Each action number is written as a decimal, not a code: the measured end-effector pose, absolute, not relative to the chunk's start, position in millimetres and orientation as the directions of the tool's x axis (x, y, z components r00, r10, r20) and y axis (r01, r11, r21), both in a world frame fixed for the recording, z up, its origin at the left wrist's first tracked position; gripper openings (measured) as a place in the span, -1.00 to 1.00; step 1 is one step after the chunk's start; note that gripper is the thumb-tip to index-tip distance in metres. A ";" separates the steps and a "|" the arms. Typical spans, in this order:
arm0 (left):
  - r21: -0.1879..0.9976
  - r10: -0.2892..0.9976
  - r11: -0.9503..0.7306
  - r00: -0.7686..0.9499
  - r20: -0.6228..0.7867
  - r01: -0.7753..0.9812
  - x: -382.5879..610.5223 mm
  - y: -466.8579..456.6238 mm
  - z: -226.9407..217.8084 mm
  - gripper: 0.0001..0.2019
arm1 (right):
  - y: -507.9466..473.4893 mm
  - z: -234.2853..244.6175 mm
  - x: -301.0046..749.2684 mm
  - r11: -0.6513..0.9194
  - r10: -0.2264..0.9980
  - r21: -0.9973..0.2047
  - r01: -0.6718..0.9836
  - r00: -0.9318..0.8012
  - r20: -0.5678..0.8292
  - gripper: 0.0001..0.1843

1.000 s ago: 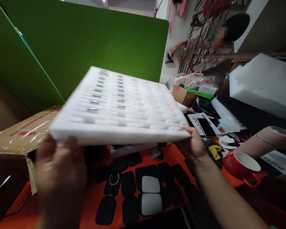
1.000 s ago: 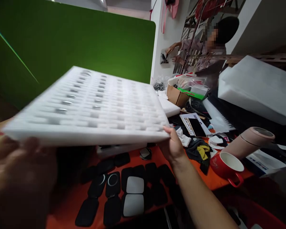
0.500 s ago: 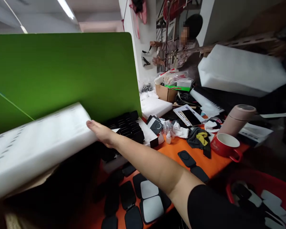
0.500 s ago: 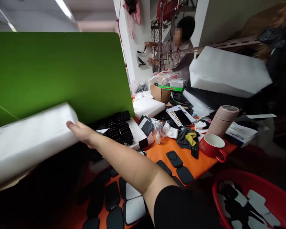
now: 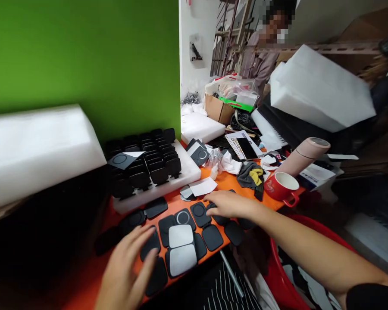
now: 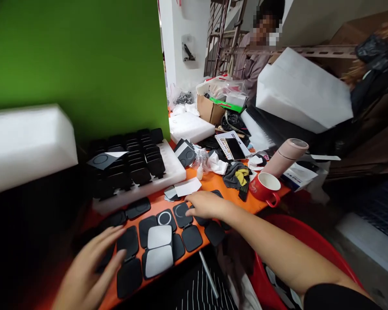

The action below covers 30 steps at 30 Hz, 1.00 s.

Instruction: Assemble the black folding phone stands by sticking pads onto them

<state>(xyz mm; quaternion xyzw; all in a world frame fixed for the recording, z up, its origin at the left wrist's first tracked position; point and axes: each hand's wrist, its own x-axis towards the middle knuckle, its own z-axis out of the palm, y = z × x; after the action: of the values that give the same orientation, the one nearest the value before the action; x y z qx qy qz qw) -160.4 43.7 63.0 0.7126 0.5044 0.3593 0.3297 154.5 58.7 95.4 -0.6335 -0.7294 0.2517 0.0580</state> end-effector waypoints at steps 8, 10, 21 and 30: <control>0.364 0.659 -0.583 0.684 -0.312 0.727 -92.6 58.9 36.3 -0.29 | 42.6 56.6 167.8 -0.050 0.951 -0.152 0.987 0.001 -0.308 -0.60; 0.312 0.634 -0.613 0.688 -0.353 0.726 -87.2 58.4 39.1 -0.28 | 45.6 51.1 167.5 -0.092 0.935 -0.110 0.990 0.048 -0.352 -0.45; 0.148 0.745 -0.586 0.601 -0.289 0.797 -56.6 98.0 52.0 -0.36 | 63.1 44.1 184.1 -0.221 0.908 -0.380 0.898 0.048 -0.416 -0.56; 0.116 0.723 -0.576 0.570 -0.390 0.809 -40.5 124.0 53.7 -0.29 | 68.7 54.0 215.6 -0.258 0.937 -0.620 0.741 0.034 -0.349 -0.83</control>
<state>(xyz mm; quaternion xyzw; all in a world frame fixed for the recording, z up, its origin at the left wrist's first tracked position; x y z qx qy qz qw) -40.5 124.0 53.7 0.8747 0.4379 -0.1516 0.1420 215.6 68.7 54.0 -0.7063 -0.5938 0.3607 0.1353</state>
